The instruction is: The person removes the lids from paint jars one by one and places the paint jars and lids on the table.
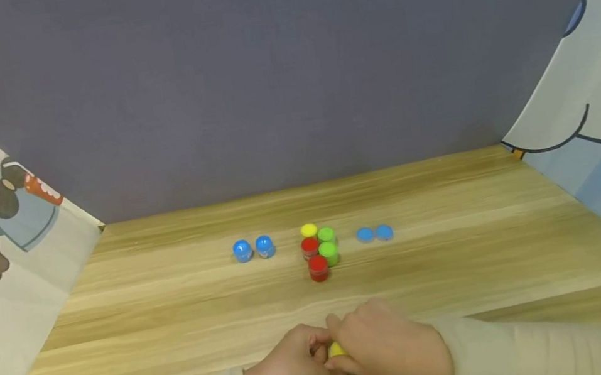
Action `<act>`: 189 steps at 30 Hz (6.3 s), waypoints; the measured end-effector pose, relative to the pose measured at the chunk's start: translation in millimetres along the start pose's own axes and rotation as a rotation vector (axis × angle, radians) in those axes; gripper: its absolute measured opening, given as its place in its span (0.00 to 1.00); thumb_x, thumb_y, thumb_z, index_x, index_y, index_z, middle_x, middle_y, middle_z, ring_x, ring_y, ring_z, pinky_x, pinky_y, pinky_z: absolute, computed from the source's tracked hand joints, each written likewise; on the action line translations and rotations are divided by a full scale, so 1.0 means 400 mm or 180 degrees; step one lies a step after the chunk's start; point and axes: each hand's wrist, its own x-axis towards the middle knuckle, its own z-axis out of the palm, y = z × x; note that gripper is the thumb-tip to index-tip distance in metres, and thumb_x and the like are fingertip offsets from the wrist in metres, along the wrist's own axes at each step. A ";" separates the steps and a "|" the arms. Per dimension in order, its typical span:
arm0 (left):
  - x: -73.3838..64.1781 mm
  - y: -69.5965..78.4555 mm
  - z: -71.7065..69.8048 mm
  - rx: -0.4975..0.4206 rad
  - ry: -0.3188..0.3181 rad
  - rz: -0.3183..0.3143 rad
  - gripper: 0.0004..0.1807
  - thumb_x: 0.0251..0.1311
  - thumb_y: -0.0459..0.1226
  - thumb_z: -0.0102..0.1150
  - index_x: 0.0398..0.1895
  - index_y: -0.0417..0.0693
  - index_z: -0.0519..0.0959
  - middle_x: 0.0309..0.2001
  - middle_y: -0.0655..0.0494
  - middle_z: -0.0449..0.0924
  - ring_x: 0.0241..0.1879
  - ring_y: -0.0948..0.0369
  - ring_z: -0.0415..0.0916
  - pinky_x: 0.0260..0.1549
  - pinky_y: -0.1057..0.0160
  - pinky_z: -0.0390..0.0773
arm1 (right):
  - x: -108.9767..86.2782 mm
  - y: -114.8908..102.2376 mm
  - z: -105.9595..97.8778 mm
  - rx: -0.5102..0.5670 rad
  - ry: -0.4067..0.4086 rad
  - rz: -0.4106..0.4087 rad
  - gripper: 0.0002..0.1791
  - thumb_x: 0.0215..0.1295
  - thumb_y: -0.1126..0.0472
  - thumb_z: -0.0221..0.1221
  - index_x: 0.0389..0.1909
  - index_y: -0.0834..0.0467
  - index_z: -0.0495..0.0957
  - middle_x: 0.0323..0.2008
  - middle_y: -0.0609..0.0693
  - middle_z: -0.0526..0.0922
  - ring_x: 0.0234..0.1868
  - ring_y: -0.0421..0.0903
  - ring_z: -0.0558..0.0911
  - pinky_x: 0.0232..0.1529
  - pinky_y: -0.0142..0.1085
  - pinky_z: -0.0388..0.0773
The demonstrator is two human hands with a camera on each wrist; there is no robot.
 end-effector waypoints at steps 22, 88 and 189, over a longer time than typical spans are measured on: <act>0.000 -0.002 0.003 0.0004 0.0040 -0.0045 0.17 0.41 0.28 0.71 0.38 0.46 0.84 0.11 0.62 0.64 0.11 0.71 0.56 0.12 0.75 0.54 | 0.000 0.003 -0.001 0.0265 -0.0224 -0.0085 0.17 0.58 0.44 0.60 0.23 0.53 0.71 0.13 0.38 0.61 0.13 0.33 0.59 0.13 0.25 0.58; 0.006 -0.001 -0.002 0.0032 0.0014 -0.0047 0.16 0.40 0.28 0.72 0.35 0.49 0.85 0.10 0.63 0.62 0.11 0.71 0.54 0.11 0.74 0.54 | 0.002 0.019 -0.037 -0.0261 -0.0293 -0.0788 0.12 0.59 0.60 0.60 0.42 0.49 0.69 0.08 0.38 0.53 0.10 0.33 0.49 0.11 0.25 0.49; 0.001 -0.002 -0.003 -0.0073 -0.0025 -0.0114 0.15 0.42 0.28 0.72 0.36 0.49 0.83 0.11 0.63 0.63 0.10 0.71 0.55 0.10 0.75 0.54 | 0.006 0.026 -0.023 0.0676 -0.0420 -0.0424 0.22 0.49 0.62 0.66 0.47 0.46 0.76 0.12 0.38 0.59 0.13 0.34 0.57 0.15 0.25 0.57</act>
